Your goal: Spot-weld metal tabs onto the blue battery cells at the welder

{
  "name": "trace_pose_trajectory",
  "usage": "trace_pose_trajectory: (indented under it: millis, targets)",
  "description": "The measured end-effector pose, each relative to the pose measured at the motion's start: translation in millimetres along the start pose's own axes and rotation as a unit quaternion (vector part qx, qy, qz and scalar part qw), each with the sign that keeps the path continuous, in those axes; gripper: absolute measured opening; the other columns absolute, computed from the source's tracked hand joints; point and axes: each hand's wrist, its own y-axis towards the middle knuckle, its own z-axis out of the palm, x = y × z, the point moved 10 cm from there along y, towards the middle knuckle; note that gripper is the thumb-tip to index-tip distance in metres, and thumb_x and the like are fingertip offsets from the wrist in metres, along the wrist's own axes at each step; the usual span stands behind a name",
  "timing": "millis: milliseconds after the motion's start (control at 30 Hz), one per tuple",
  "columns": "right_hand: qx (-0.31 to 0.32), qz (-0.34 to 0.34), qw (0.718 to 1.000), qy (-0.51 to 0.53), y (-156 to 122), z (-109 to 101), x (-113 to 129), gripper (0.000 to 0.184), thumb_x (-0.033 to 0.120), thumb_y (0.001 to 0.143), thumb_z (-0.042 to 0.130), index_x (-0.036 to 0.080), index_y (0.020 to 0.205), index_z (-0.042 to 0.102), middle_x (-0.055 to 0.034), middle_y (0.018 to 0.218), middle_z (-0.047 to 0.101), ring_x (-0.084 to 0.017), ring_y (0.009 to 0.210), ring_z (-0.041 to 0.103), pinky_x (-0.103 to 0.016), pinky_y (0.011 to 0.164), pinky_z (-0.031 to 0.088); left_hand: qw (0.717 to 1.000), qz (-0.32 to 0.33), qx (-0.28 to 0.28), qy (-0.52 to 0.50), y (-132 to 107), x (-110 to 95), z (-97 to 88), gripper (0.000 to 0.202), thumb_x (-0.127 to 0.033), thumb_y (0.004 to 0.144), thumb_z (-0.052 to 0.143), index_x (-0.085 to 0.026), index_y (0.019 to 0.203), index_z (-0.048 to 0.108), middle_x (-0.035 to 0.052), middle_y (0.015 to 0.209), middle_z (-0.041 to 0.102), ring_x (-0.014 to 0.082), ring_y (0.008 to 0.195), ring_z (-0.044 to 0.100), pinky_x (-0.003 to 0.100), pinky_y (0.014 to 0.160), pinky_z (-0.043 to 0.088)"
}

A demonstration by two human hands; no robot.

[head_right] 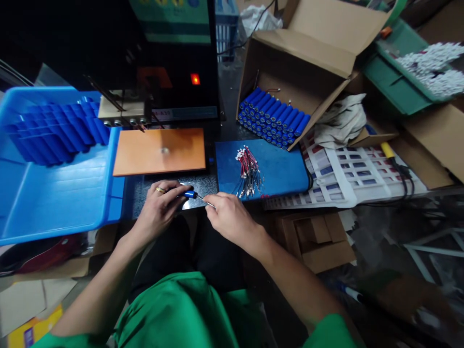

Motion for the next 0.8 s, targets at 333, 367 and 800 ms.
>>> trace_pose_trajectory:
  millis: [333, 367, 800]
  targets:
    - [0.035, -0.023, 0.998, -0.053, 9.9, -4.8, 8.5, 0.026, 0.010, 0.087, 0.052, 0.016, 0.101, 0.074, -0.0070, 0.097, 0.075, -0.018, 0.092, 0.068, -0.028, 0.086, 0.048, 1.000, 0.006, -0.004, 0.004, 0.6, 0.1, 1.1, 0.029, -0.029, 0.095, 0.048, -0.024, 0.119, 0.064, 0.0086, 0.109, 0.062, 0.0241, 0.105, 0.049, 0.043, 0.094, 0.038]
    - [0.038, -0.025, 0.997, -0.058, 10.4, -5.5, 9.8, 0.026, 0.010, 0.087, 0.052, 0.017, 0.100, 0.074, -0.0067, 0.096, 0.075, -0.018, 0.091, 0.068, -0.028, 0.086, 0.048, 1.000, 0.005, -0.006, 0.007, 0.3, 0.5, 1.3, 0.029, -0.029, 0.095, 0.048, -0.024, 0.118, 0.064, 0.0087, 0.109, 0.062, 0.0244, 0.105, 0.049, 0.043, 0.094, 0.038]
    - [0.108, -0.007, 0.985, -0.134, 28.0, -4.3, 23.7, 0.026, 0.009, 0.082, 0.054, 0.017, 0.091, 0.077, -0.0067, 0.086, 0.076, -0.019, 0.081, 0.070, -0.024, 0.072, 0.047, 1.000, 0.001, 0.003, -0.001, -1.5, 5.0, 5.2, 0.031, -0.029, 0.095, 0.046, -0.026, 0.119, 0.065, 0.0097, 0.111, 0.063, 0.0259, 0.104, 0.049, 0.043, 0.089, 0.040]
